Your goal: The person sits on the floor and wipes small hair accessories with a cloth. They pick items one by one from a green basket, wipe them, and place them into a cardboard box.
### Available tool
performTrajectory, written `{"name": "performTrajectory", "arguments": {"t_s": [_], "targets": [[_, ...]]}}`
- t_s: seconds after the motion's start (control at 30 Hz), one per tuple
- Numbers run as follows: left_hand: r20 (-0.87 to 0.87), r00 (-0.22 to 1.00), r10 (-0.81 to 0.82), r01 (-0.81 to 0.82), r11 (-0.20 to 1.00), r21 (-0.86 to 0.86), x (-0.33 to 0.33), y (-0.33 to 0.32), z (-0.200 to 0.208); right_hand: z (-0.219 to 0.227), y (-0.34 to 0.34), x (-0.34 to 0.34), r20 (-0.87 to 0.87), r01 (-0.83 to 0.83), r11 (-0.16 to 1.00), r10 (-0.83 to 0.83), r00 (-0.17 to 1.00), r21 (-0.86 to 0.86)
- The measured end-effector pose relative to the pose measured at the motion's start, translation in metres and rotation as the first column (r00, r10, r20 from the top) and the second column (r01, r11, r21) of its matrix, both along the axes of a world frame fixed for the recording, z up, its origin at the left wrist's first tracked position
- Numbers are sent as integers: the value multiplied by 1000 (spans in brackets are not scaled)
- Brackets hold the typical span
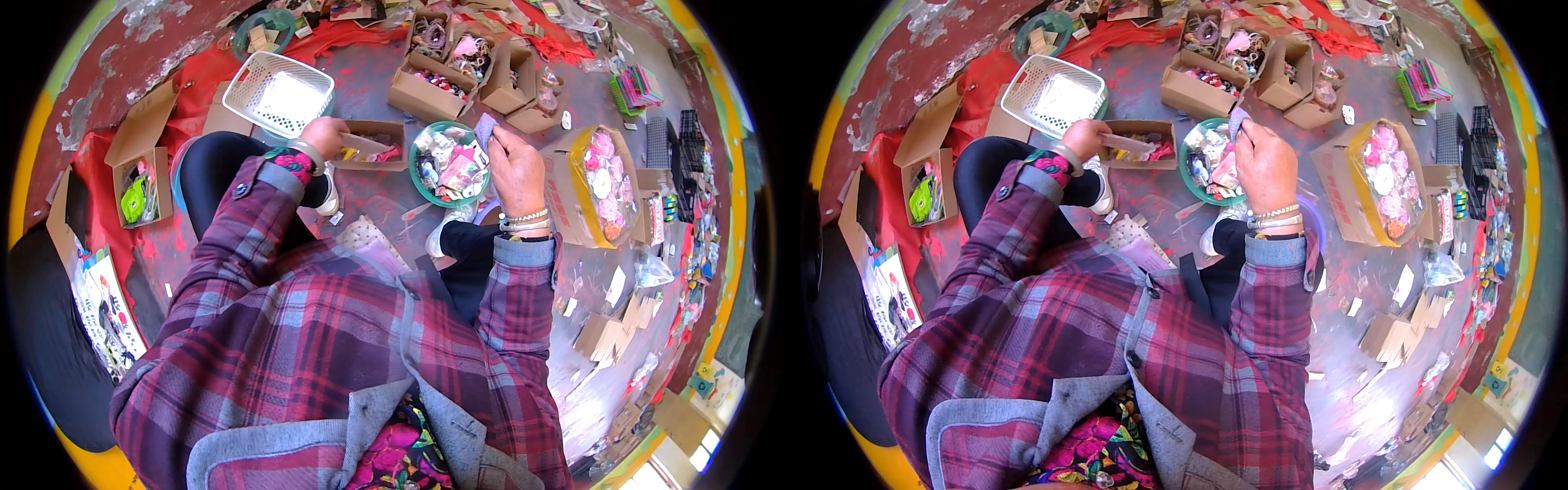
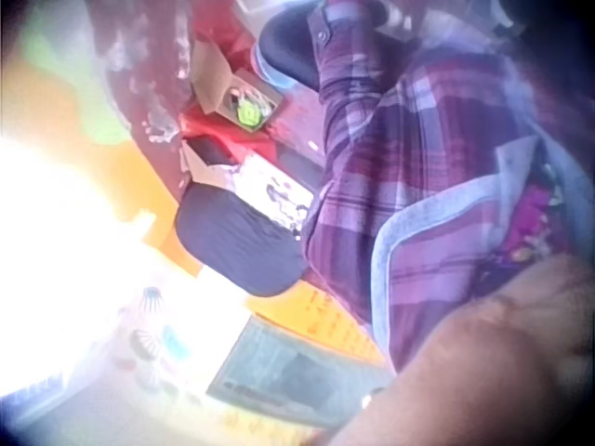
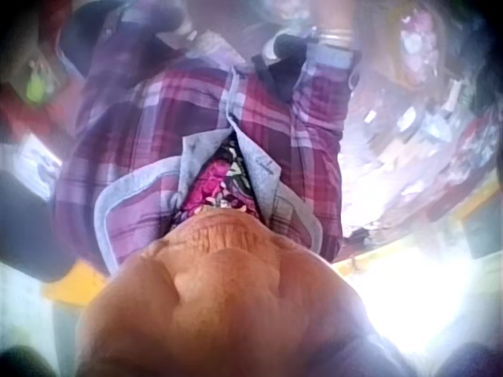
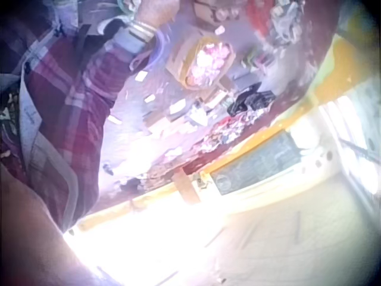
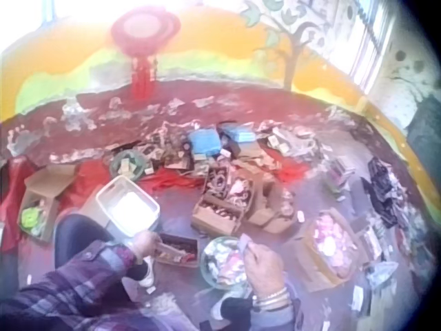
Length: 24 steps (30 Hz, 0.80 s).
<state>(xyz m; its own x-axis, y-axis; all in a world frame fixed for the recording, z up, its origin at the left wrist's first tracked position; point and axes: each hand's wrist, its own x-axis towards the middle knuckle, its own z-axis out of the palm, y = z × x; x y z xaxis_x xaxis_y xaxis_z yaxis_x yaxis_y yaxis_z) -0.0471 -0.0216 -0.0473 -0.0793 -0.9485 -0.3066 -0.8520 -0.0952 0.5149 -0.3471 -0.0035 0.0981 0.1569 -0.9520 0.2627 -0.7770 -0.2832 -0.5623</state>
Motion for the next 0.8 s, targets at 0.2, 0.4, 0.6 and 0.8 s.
{"name": "performTrajectory", "arguments": {"t_s": [0.2, 0.4, 0.6, 0.8], "targets": [[-28, 1000, -14, 15, 1000, 20, -26, -16, -44, 2, -4, 11, 26, -83, 996, 83, 996, 11], [-69, 997, 31, -25, 997, 79, -38, -25, -116, -3, -6, 12, 54, -96, 995, 95, 994, 22], [83, 977, -198, 163, 936, 312, -36, -28, -161, 4, -7, 18, 91, -109, 989, 100, 991, 100], [261, 930, -260, 121, 884, 451, -42, -44, -161, 7, -7, 24, 109, -137, 982, 123, 986, 130]]}}
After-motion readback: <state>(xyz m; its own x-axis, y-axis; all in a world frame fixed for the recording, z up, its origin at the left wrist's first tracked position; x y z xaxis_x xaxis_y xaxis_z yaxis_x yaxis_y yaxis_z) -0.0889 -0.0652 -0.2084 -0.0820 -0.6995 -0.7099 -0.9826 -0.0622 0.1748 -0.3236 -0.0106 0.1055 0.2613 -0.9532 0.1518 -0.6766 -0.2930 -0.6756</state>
